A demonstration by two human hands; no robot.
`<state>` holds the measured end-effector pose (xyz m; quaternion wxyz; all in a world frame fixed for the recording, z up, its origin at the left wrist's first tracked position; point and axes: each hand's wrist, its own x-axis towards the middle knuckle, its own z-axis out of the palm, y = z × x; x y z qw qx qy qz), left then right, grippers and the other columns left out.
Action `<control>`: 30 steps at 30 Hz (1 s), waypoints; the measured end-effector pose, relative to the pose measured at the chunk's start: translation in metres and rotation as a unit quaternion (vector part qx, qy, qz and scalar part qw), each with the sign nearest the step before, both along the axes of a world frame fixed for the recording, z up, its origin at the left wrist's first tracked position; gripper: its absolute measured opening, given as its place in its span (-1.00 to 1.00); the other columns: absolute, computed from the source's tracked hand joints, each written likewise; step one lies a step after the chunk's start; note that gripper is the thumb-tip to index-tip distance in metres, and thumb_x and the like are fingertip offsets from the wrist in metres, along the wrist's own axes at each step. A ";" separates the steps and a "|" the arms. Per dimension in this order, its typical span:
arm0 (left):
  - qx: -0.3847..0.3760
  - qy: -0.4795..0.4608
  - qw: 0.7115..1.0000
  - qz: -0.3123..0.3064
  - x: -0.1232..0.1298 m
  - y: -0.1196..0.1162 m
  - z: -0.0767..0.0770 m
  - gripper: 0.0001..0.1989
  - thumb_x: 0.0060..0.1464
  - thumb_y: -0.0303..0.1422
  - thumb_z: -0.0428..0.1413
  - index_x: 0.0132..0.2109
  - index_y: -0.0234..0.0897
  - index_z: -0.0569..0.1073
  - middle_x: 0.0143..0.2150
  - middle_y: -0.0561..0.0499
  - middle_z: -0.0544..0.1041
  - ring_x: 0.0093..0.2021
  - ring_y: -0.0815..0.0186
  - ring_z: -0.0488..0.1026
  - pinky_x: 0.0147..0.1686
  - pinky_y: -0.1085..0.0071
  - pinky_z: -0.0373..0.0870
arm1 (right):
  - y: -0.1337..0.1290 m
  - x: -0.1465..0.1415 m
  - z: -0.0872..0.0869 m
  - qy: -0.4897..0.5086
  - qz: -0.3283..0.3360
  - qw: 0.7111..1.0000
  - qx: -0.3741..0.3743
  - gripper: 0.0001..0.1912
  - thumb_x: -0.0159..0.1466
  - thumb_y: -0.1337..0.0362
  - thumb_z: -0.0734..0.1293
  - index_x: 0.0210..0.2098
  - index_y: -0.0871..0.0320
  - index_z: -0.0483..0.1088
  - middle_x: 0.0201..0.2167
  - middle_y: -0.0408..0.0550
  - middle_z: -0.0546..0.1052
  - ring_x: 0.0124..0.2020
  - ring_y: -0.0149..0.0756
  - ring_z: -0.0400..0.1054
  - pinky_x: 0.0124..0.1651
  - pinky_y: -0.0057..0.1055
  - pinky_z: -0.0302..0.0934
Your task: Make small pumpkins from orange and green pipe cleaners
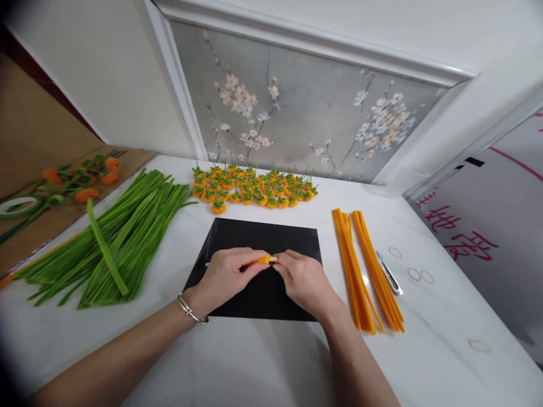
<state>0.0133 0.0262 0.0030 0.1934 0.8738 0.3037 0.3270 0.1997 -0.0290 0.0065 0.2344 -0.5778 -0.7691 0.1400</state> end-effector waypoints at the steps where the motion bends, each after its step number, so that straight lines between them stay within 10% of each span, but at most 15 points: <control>1: 0.000 0.003 1.000 0.007 -0.001 0.001 -0.001 -0.85 0.18 -0.39 0.10 -0.14 -0.20 0.54 -0.30 0.09 0.60 -0.33 0.38 0.52 -0.31 0.50 0.37 | -0.001 -0.001 0.000 -0.018 0.004 1.000 -0.009 -0.79 0.36 0.33 0.14 -0.25 0.10 0.41 -0.37 -0.11 0.47 -0.37 -0.32 0.38 -0.33 -0.43 0.20; 13: 0.096 0.106 0.987 0.072 -0.005 0.006 -0.008 -0.79 0.22 -0.31 0.06 -0.05 -0.16 0.52 -0.42 0.08 0.55 -0.39 0.35 0.48 -0.44 0.49 0.29 | -0.009 -0.012 0.011 -0.105 0.045 0.993 0.020 -0.71 0.39 0.30 0.10 -0.39 0.14 0.35 -0.46 -0.10 0.46 -0.47 -0.35 0.35 -0.43 -0.45 0.10; 30: 0.062 -0.015 0.997 -0.049 0.001 0.000 0.000 -0.86 0.18 -0.32 0.10 -0.19 -0.20 0.56 -0.33 0.07 0.60 -0.33 0.37 0.51 -0.33 0.47 0.39 | 0.002 -0.001 0.004 0.094 -0.074 0.989 0.083 -0.77 0.35 0.23 0.18 -0.39 0.11 0.38 -0.49 -0.11 0.45 -0.45 -0.32 0.34 -0.37 -0.42 0.21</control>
